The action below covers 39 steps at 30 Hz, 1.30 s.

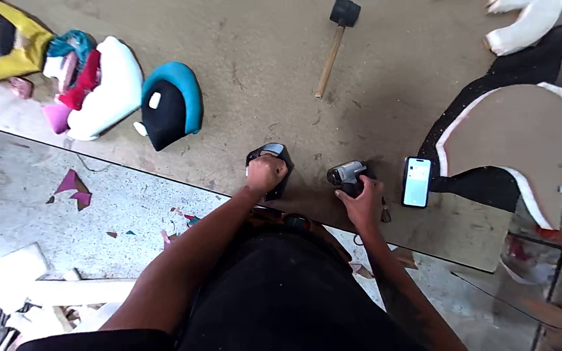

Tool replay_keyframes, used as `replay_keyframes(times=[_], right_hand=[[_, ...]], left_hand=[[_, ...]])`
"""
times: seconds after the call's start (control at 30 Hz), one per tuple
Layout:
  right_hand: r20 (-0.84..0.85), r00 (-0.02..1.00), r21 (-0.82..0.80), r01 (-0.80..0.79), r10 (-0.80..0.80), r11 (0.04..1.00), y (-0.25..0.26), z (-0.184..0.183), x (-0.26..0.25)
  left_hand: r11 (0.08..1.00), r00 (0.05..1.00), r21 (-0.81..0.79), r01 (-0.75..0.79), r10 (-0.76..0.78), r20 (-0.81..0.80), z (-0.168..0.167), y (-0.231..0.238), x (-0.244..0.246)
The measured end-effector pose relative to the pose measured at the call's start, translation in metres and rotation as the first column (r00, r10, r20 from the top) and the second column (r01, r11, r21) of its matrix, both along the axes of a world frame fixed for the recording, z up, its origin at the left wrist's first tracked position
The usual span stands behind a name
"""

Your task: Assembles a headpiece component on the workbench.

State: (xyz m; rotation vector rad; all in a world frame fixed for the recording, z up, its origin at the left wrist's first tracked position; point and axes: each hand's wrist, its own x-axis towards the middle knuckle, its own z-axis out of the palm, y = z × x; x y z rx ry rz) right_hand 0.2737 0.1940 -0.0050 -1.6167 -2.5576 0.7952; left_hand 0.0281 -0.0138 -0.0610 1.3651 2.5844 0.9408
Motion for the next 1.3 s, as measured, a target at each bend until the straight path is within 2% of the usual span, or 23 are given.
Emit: replay_keyframes(times=[0.1, 0.17, 0.23, 0.3, 0.37, 0.43, 0.5, 0.7, 0.93, 1.17, 1.3], right_hand=[[0.063, 0.997, 0.001, -0.037, 0.036, 0.999, 0.001, 0.001, -0.005], [0.045, 0.999, -0.122, -0.006, 0.012, 0.993, 0.008, 0.016, -0.015], [0.033, 0.998, -0.236, -0.050, 0.059, 0.970, 0.007, 0.041, -0.029], [0.037, 0.977, -0.355, -0.182, 0.209, 0.917, 0.003, 0.064, -0.045], [-0.058, 0.918, -0.403, -0.381, 0.392, 0.832, -0.008, 0.078, -0.063], [-0.105, 0.833, -0.315, -0.546, 0.544, 0.776, -0.024, 0.081, -0.080], [-0.103, 0.771, -0.255, -0.631, 0.628, 0.733, -0.032, 0.080, -0.094], [-0.075, 0.735, -0.255, -0.668, 0.674, 0.699, -0.041, 0.086, -0.107], [-0.105, 0.738, -0.315, -0.660, 0.666, 0.682, -0.055, 0.085, -0.094], [-0.097, 0.697, -0.334, -0.695, 0.710, 0.636, -0.070, 0.076, -0.081], [-0.030, 0.660, -0.338, -0.713, 0.750, 0.614, -0.077, 0.075, -0.080]], left_hand=[[1.000, 1.000, -0.024, 0.008, -0.008, 0.010, 0.000, -0.001, 0.002], [1.000, 1.000, -0.009, 0.004, -0.004, 0.021, 0.001, 0.002, -0.001], [1.000, 0.999, 0.009, -0.006, 0.006, 0.044, 0.000, 0.001, -0.002], [1.000, 0.998, 0.020, -0.003, 0.002, 0.055, -0.001, -0.003, -0.002], [1.000, 0.998, 0.019, 0.003, -0.004, 0.065, -0.001, -0.003, -0.003], [1.000, 0.995, -0.018, 0.016, -0.014, 0.099, 0.001, -0.004, -0.003], [0.999, 0.994, -0.049, 0.022, -0.017, 0.111, 0.002, -0.004, -0.003], [0.996, 0.993, -0.082, 0.039, -0.030, 0.112, 0.002, -0.004, -0.003], [0.997, 0.996, -0.074, 0.021, -0.014, 0.092, -0.001, -0.003, -0.001], [0.997, 0.996, -0.077, 0.018, -0.012, 0.087, 0.000, -0.003, -0.001], [0.998, 0.999, -0.060, 0.008, -0.005, 0.052, -0.001, -0.003, 0.001]])
